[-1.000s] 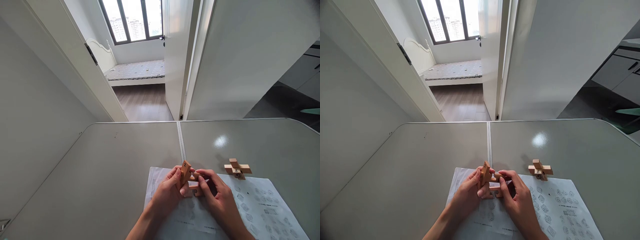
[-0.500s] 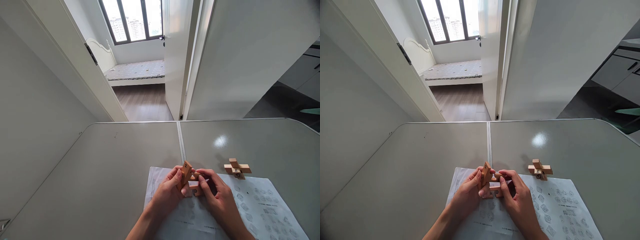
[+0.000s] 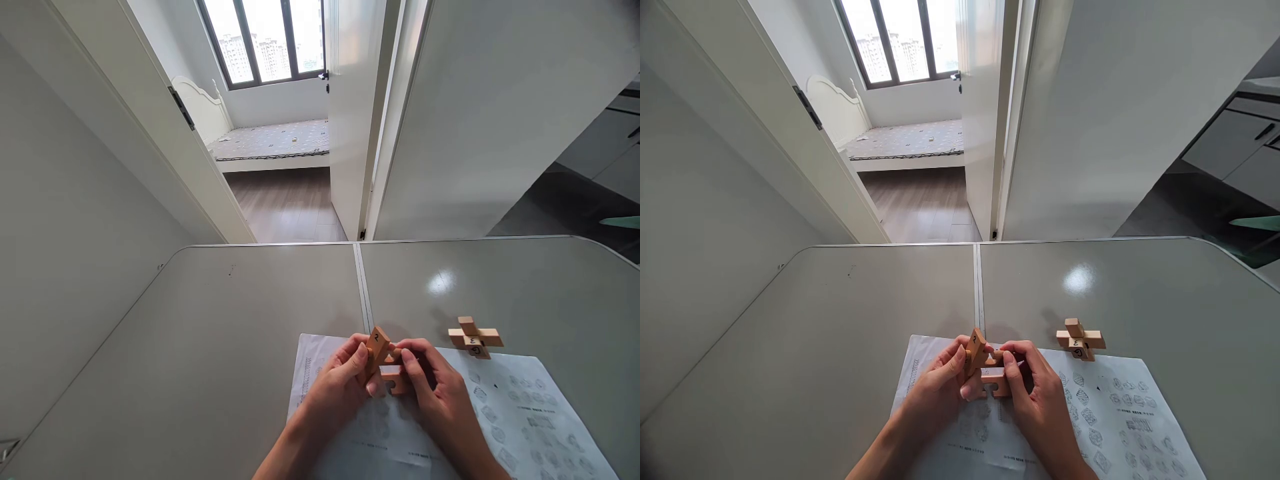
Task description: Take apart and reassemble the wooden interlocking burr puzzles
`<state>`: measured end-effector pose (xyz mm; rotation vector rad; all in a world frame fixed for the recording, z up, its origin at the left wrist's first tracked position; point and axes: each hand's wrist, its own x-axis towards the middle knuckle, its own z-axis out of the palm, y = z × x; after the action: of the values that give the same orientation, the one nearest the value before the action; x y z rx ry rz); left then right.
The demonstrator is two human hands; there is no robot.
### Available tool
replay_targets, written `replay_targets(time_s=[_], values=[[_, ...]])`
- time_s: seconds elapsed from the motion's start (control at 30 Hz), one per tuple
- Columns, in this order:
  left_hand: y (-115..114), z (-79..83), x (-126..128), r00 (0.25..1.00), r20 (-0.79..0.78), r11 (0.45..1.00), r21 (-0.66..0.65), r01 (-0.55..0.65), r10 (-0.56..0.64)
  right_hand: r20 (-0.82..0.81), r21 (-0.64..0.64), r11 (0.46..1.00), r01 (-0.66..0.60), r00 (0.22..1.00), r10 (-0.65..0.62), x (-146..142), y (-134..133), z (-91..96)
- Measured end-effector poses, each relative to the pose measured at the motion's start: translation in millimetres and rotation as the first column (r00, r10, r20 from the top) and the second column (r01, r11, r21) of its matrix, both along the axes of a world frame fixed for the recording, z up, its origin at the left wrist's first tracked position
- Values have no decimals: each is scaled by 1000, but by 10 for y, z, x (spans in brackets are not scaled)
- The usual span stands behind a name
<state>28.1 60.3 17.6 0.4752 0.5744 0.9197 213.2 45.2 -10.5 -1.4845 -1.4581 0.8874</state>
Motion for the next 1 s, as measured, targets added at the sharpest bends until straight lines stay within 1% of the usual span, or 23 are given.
replay_targets(time_s=[0.17, 0.3, 0.53, 0.83, 1.0], values=[[-2, -7, -9, 1000, 2, 1000, -8, 1, -1, 1, 0, 1000, 19, 1000, -19, -5, 3, 12], [1, -3, -15, 999, -41, 1000, -23, -9, 8, 3, 12, 1000, 24, 1000, -24, -13, 5, 26], [0, -16, -15, 998, -55, 1000, -8, -5, 4, -3, -5, 1000, 15, 1000, -15, 4, -4, -13], [3, 73, -10, 995, -94, 1000, 11, 13, -12, -6, 3, 1000, 16, 1000, -16, 5, -3, 2], [12, 74, 0, 993, -120, 999, 30, 10, -7, 2, 10, 999, 30, 1000, -30, -2, -4, 0]])
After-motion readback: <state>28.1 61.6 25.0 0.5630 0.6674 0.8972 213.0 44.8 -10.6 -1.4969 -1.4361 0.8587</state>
